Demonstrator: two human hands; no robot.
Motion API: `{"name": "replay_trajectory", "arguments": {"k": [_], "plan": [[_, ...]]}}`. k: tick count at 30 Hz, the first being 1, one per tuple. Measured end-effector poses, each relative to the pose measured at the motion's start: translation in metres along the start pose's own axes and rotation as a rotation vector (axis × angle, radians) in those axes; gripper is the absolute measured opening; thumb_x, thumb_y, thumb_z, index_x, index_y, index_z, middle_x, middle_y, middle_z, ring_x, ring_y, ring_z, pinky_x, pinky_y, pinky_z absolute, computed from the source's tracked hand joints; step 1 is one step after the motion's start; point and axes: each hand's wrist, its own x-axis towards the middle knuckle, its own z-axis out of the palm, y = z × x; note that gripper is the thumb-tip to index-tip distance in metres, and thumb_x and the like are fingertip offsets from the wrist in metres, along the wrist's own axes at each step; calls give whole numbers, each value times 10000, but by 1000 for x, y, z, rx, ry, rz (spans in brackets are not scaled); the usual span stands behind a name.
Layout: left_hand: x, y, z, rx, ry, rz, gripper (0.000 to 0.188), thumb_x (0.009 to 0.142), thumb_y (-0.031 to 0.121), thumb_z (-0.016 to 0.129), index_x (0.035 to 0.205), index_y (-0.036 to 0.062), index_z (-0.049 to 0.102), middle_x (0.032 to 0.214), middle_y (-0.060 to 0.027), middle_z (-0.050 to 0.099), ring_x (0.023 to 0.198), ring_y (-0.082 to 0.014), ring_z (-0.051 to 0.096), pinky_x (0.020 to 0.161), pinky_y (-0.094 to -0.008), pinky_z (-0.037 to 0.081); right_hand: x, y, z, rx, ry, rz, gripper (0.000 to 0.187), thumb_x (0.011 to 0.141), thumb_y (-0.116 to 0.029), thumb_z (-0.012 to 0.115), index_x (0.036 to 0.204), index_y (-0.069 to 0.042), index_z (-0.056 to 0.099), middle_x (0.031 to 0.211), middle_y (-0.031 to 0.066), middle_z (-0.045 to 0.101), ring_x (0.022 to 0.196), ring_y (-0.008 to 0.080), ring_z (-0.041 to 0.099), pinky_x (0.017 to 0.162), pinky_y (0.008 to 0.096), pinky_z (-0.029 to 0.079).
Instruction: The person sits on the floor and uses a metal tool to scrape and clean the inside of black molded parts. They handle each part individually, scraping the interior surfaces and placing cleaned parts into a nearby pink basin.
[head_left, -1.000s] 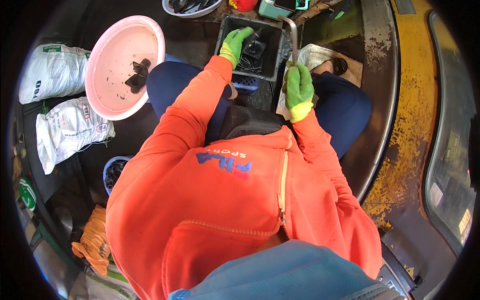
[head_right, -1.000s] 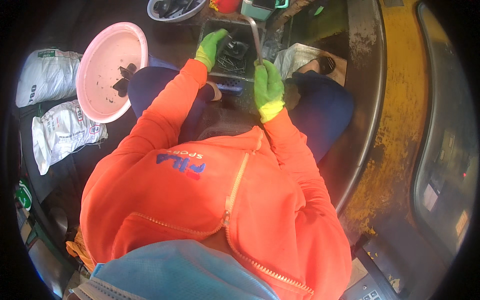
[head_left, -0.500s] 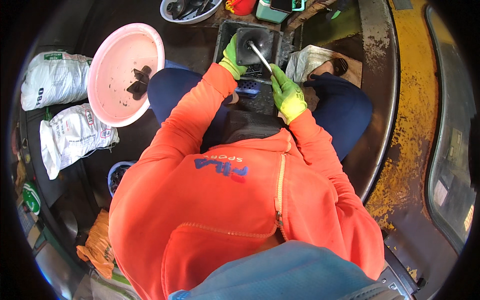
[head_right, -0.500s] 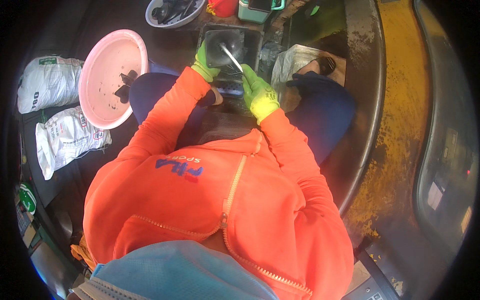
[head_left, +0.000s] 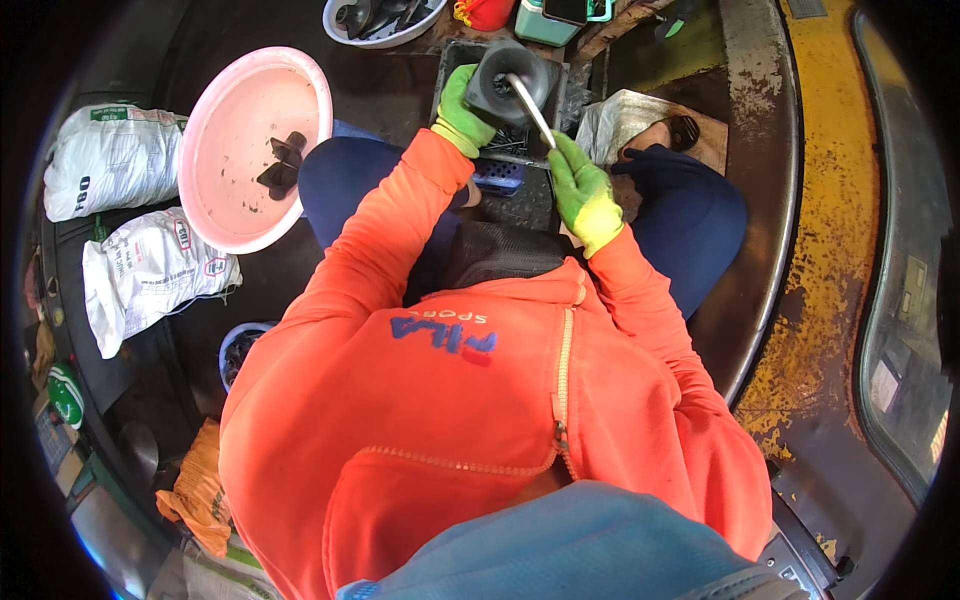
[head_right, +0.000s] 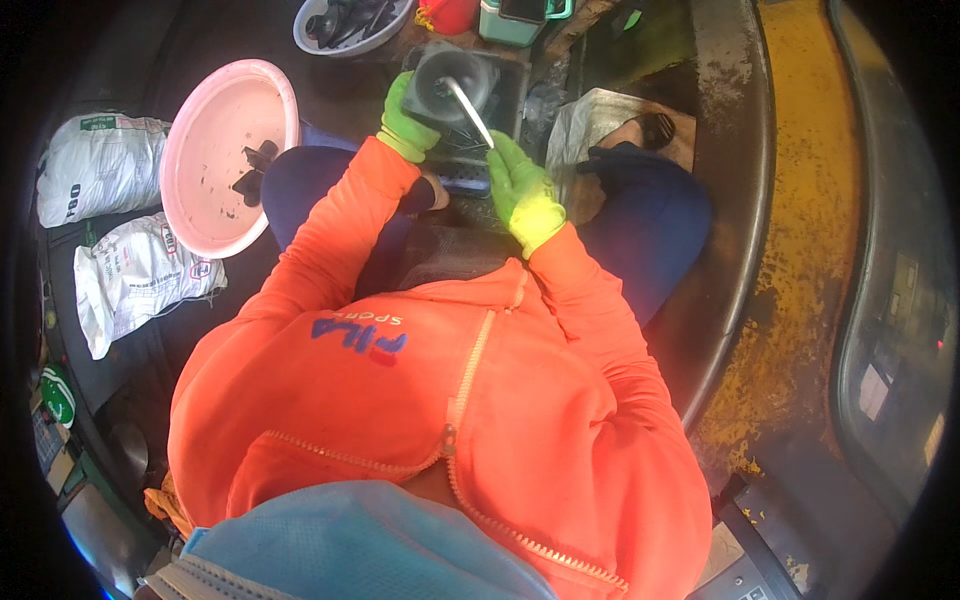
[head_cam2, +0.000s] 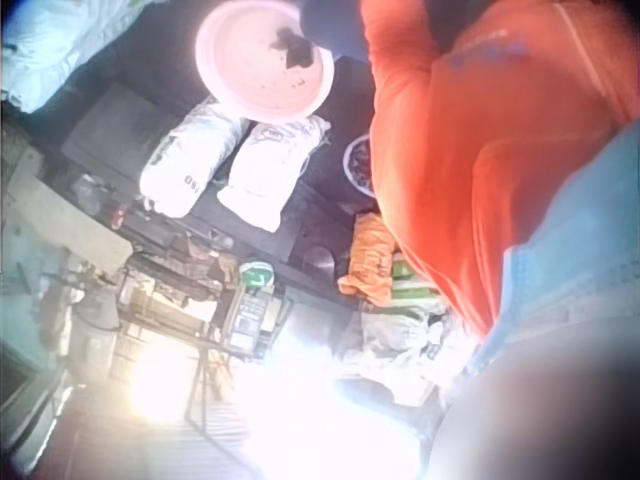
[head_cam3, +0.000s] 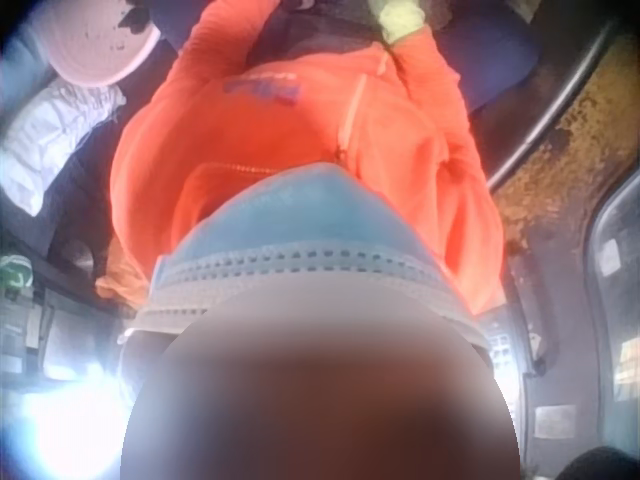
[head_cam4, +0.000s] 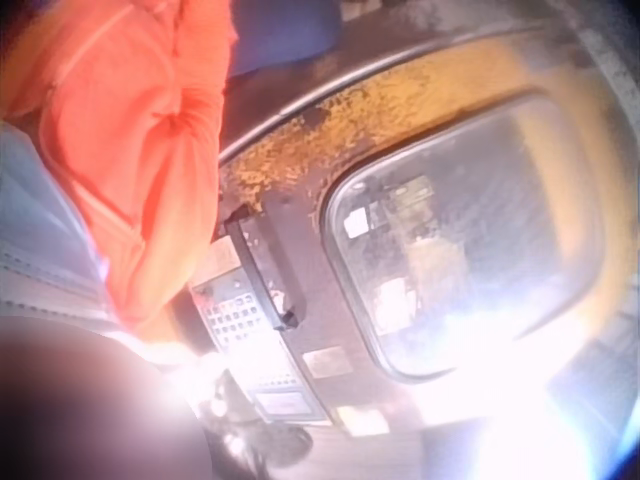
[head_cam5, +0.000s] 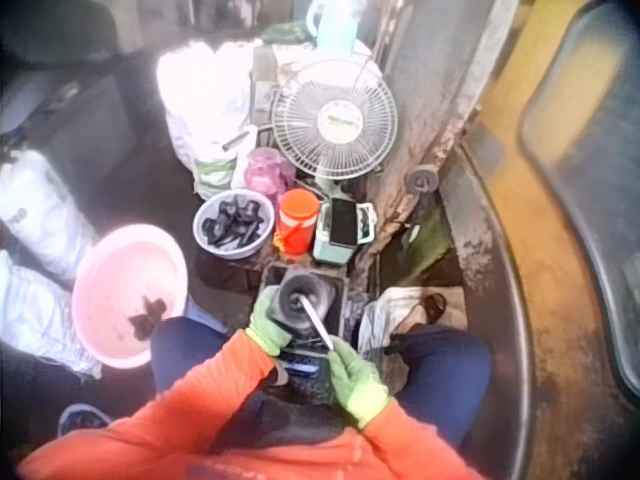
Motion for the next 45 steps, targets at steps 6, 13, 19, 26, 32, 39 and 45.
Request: {"name": "replay_trajectory", "arguments": {"k": [6, 13, 19, 26, 32, 39, 45], "plan": [[-6, -19, -6, -13, 108, -42, 433, 725, 79, 763, 1124, 50, 598, 985, -67, 678, 898, -184, 652, 812, -315, 530, -22, -31, -25, 238, 43, 9, 306, 973, -127, 492, 1246, 1, 541, 930, 31, 574, 766, 114, 485, 673, 224, 385], [-3, -9, -3, -85, 7, -85, 437, 737, 181, 760, 1128, 61, 606, 1013, -56, 675, 903, -180, 656, 807, -319, 534, -7, -40, -18, -150, -191, 193, 247, 959, -128, 481, 1172, -39, 568, 1047, 233, 610, 954, 381, 609, 804, 376, 486], [-5, -1, -15, 94, 73, -64, 535, 674, 235, 800, 1147, 64, 616, 1066, -62, 672, 961, -160, 648, 858, -293, 515, -24, -44, -31, 233, 192, -203, 281, 950, -55, 485, 1215, 10, 554, 1082, 157, 657, 955, 244, 650, 823, 322, 496], [-6, -10, 0, -231, 61, -50, 406, 742, 132, 718, 1118, 41, 594, 1026, -86, 658, 959, -199, 637, 845, -300, 514, -13, -25, -7, 404, -183, 293, 267, 978, -182, 501, 1155, -13, 608, 917, 3, 582, 828, 80, 483, 760, 228, 371], [-4, -29, 2, 44, -56, 89, 268, 804, 128, 674, 1049, 65, 587, 941, -54, 635, 875, -196, 621, 793, -331, 521, -22, -38, -16, 591, -27, 97, 261, 986, -133, 495, 1190, 2, 585, 738, -85, 473, 606, -8, 357, 532, 156, 277], [-11, -24, 8, 166, -58, 42, 330, 805, 197, 692, 1112, 103, 610, 1069, -76, 646, 978, -186, 622, 824, -297, 518, -33, -56, -32, 250, 94, 2, 243, 966, -147, 494, 1144, -12, 590, 895, 99, 647, 763, 151, 590, 723, 287, 474], [4, -17, 3, 155, -45, 181, 313, 664, 129, 787, 939, 65, 652, 904, -70, 671, 819, -173, 649, 760, -304, 519, -19, -38, -21, -4, -134, 151, 250, 968, -176, 500, 1117, 3, 591, 912, 133, 647, 833, 208, 606, 726, 299, 466]]}}
